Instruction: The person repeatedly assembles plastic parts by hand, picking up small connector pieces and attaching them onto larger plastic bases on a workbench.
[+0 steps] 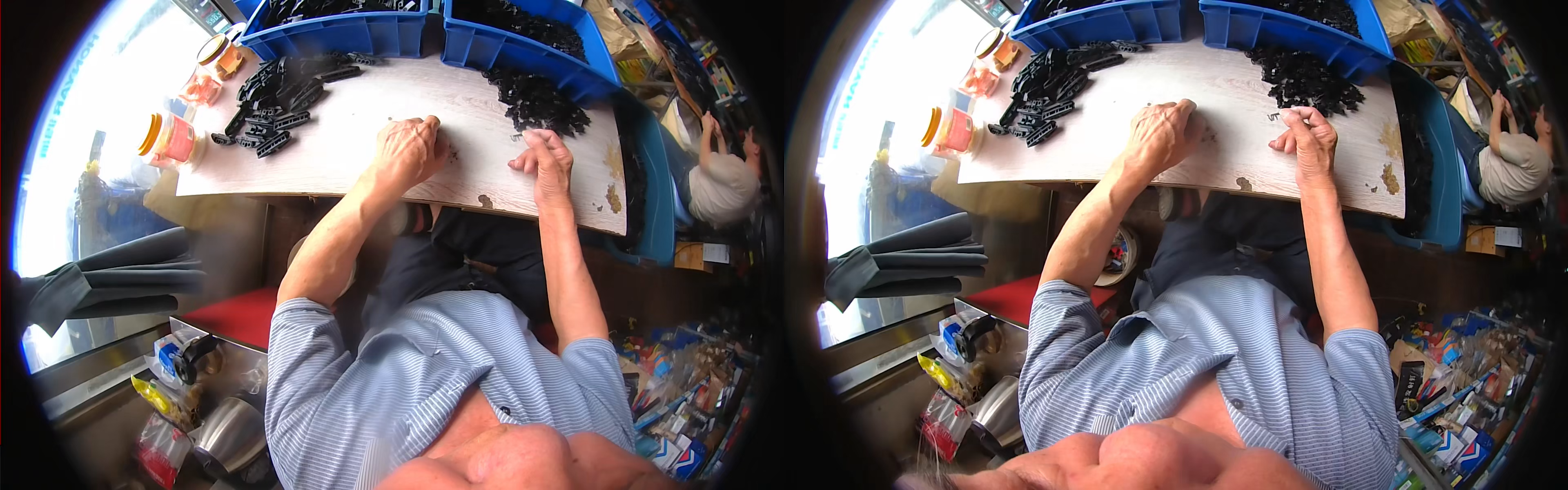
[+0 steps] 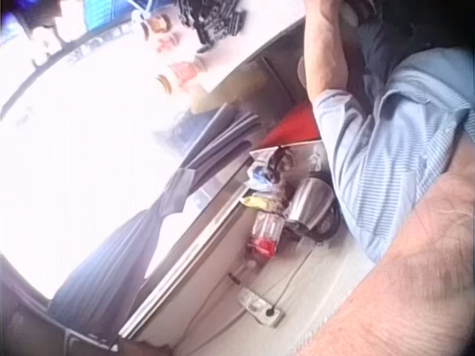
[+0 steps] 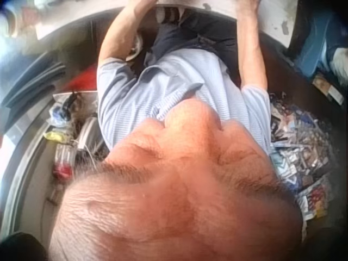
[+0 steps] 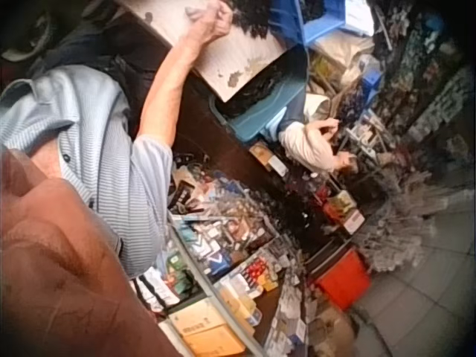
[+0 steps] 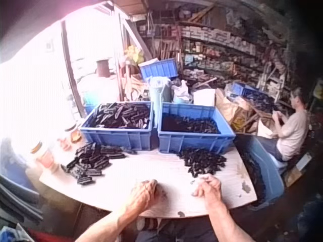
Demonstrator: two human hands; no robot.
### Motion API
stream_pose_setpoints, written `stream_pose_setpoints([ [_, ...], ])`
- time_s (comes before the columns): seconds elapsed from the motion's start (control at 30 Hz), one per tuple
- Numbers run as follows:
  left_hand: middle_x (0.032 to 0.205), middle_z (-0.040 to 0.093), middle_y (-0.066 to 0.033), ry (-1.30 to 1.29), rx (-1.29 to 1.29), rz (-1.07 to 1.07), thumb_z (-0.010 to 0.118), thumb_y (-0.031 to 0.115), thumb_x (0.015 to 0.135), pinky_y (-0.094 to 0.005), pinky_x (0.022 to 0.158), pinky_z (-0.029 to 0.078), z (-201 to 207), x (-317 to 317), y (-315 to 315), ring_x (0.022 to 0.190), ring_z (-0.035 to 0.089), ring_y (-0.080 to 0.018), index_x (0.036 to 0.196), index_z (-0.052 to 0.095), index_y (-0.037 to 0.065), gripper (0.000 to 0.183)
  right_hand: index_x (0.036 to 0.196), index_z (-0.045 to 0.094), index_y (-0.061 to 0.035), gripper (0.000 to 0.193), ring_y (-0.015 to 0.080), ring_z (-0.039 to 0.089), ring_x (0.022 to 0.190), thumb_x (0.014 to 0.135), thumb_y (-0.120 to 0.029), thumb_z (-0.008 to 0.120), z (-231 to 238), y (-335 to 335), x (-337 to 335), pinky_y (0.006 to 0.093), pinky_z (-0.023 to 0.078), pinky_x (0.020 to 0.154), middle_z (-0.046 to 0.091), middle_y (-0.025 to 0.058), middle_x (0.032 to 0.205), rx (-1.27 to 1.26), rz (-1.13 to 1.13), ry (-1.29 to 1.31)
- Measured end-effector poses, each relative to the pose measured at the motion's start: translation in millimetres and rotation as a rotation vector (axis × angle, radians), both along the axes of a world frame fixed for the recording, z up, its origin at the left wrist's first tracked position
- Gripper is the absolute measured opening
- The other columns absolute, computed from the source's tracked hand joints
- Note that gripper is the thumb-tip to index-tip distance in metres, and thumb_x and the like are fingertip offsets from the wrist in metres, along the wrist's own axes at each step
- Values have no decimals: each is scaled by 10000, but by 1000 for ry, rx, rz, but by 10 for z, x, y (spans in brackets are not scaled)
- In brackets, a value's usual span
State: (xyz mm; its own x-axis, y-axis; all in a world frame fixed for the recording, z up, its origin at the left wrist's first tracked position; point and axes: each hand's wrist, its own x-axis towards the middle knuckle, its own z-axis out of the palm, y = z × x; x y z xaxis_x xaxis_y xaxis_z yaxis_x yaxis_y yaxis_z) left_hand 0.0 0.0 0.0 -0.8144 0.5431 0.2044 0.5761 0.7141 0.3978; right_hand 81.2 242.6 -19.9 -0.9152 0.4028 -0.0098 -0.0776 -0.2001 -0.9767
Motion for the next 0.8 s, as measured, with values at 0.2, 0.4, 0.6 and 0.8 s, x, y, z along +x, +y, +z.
stream_pose_setpoints([
  [0.2, 789, 655, -171, -19, 64, -104, 673, 189, 783, -461, 761, 494, -54, 45, -79, 781, 643, -352, 939, 620, 44, 220, 889, 646, -40, 131, 116, 525, 466, 831, -143, 703, 68, -82, 39, 340, 569, 599, 458, 2, 495, -47, -47, 13],
  [0.4, 815, 654, -129, 403, 194, -18, 695, 145, 768, -398, 741, 504, -147, 243, -39, 770, 621, -328, 986, 632, 56, 244, 890, 651, -53, 130, 125, 538, 477, 829, -151, 710, 59, -149, 101, 359, 573, 616, 477, 7, 501, -117, -49, 64],
  [0.6, 841, 642, -42, -708, 1183, 42, 685, 75, 836, -247, 629, 502, -289, 566, 385, 693, 613, -114, 1024, 604, 31, 209, 898, 652, -50, 147, 127, 533, 459, 828, -162, 717, 130, -354, 193, 376, 588, 605, 475, 11, 500, -263, 48, 101],
  [0.8, 856, 657, -59, -1013, 1297, -8, 672, 78, 855, -207, 562, 504, -83, 704, 552, 718, 623, -98, 1055, 614, 20, 216, 887, 671, -55, 145, 95, 510, 467, 819, -167, 734, 96, -356, 271, 302, 557, 571, 552, 9, 587, -213, 43, 82],
])
